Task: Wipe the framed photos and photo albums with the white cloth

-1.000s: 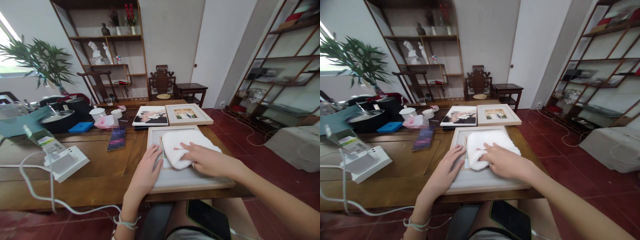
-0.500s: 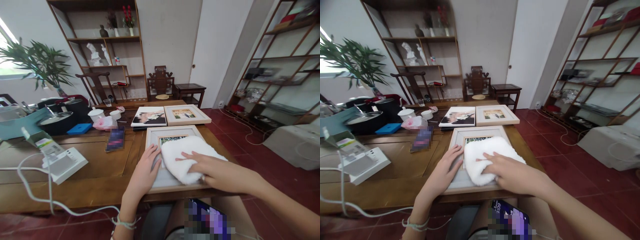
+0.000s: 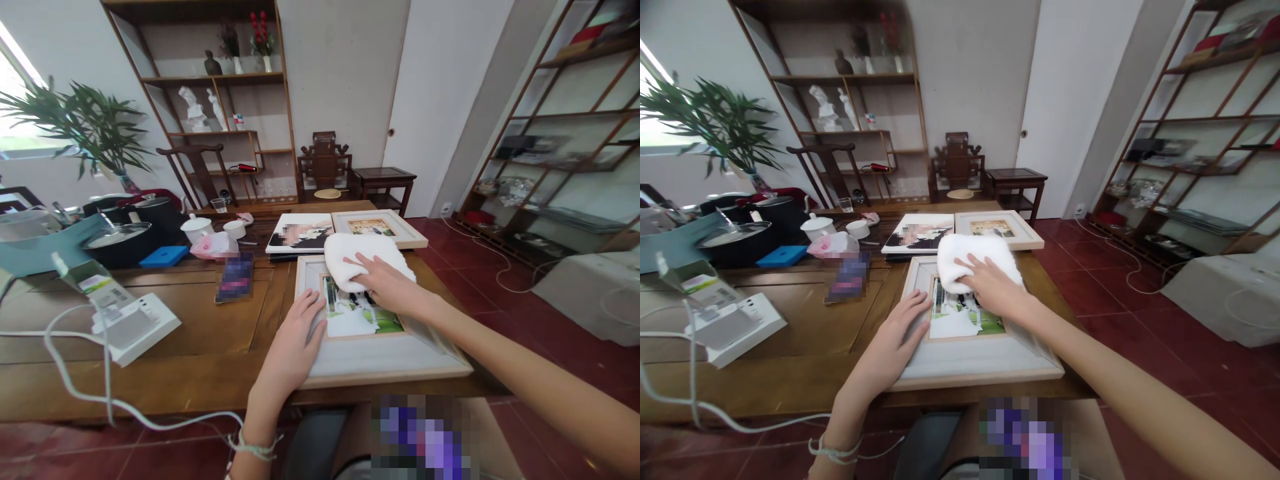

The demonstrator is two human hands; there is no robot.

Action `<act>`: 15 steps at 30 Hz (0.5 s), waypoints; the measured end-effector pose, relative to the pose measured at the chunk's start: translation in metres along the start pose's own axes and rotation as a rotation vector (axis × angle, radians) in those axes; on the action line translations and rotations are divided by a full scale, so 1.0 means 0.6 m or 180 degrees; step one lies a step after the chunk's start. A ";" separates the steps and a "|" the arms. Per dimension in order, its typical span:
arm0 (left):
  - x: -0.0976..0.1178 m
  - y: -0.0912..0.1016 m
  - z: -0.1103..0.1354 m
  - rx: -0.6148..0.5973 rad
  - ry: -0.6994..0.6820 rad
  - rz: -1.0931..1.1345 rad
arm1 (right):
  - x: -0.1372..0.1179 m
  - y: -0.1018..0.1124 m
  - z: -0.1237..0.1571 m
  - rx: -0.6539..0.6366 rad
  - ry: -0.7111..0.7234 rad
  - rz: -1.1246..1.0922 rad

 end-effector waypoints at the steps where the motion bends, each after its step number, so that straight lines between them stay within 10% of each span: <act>1: 0.000 0.000 0.000 0.0008 -0.0012 0.0007 | -0.005 -0.003 -0.001 -0.0086 0.0022 0.0003; 15: 0.003 0.002 -0.001 -0.0017 0.0002 -0.0011 | -0.189 0.094 0.108 -0.0880 0.0395 -0.0961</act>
Point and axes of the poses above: each hand's wrist, its own z-axis away from the middle knuckle, its own y-axis out of the back of the hand, x = y × z, the point moved 4 cm from there along -z, towards the middle knuckle, and after that the axes turned 13 degrees about y, right-handed, at the moved point
